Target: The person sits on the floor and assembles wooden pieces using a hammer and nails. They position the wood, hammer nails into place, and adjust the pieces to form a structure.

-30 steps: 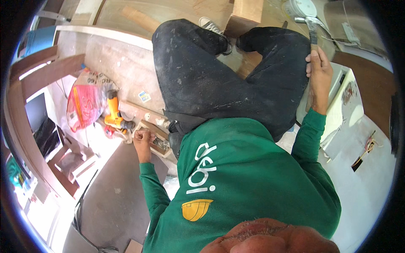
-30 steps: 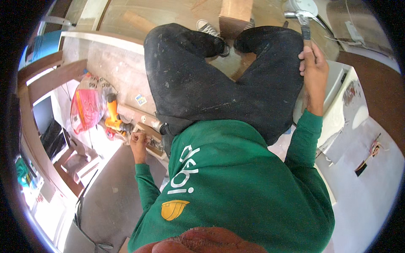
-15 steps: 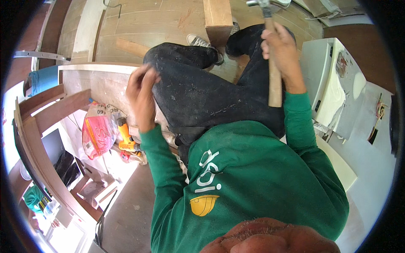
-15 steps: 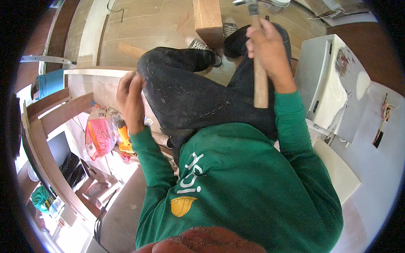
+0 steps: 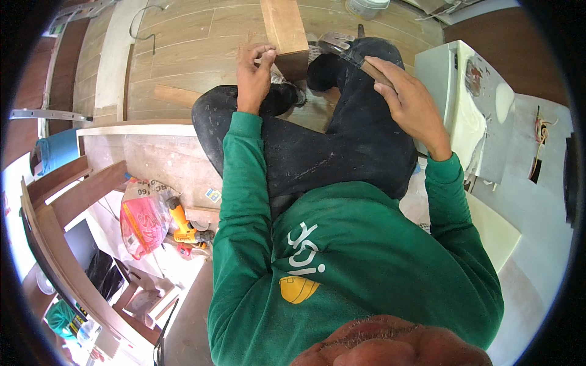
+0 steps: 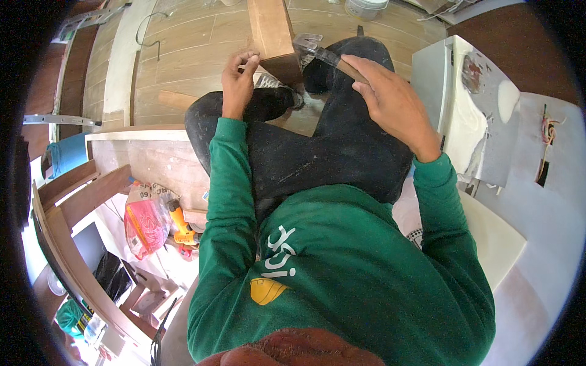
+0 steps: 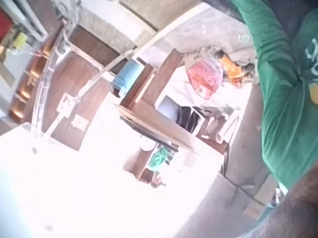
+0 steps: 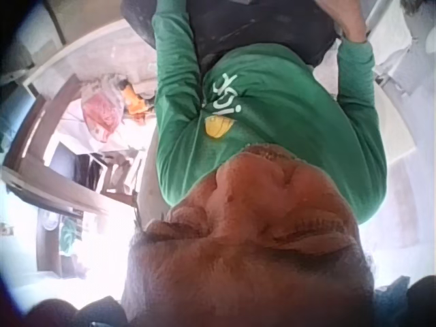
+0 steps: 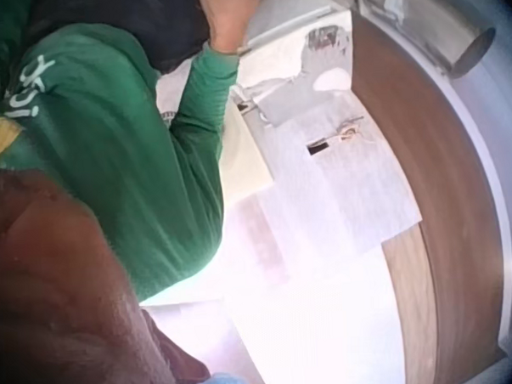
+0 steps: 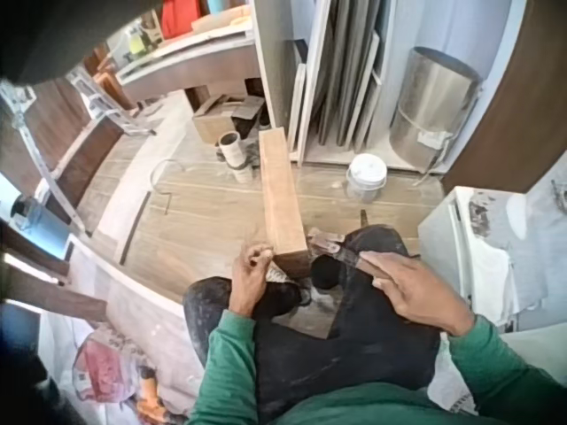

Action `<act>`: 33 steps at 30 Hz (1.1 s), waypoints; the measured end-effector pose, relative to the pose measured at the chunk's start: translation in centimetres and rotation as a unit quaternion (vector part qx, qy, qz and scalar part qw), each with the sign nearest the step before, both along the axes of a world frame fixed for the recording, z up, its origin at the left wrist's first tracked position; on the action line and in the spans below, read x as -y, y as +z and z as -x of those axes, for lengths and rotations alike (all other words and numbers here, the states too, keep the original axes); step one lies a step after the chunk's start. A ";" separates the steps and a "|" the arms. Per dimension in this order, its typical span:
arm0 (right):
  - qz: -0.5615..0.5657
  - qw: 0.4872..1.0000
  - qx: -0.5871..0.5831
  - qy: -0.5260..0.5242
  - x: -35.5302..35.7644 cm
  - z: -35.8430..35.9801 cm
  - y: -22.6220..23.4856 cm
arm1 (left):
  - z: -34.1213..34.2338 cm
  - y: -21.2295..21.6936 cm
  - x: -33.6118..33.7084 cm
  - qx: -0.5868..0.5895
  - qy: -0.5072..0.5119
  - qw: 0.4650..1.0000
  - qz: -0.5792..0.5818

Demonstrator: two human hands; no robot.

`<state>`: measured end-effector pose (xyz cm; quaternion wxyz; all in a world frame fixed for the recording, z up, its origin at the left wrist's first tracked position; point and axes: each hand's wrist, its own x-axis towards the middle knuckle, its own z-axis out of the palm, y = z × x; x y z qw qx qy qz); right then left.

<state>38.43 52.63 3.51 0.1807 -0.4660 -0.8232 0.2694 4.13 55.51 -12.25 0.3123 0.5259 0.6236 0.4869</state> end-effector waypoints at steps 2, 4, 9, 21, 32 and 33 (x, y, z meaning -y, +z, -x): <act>0.024 1.000 -0.005 -0.016 0.1 0.0 -0.7 | 0.3 -1.8 -0.4 -0.061 0.027 0.996 -0.061; 0.058 0.997 -0.027 -0.033 0.4 0.2 -1.8 | 0.6 -2.7 -0.8 0.025 0.002 1.000 -0.014; 0.147 0.982 -0.092 -0.071 1.4 2.0 -3.5 | 0.9 -1.9 -1.4 -0.048 -0.032 0.998 -0.017; 0.200 0.969 -0.112 -0.096 1.2 3.2 -4.0 | 0.6 -2.2 -1.5 -0.009 -0.030 0.999 -0.004; -0.041 0.994 -0.096 -0.019 0.5 6.1 -3.2 | -0.6 -1.3 -1.0 -0.146 -0.009 0.986 -0.084; -0.037 0.994 -0.099 -0.019 0.5 6.9 -2.2 | -0.7 -1.4 -1.0 -0.151 -0.006 0.985 -0.083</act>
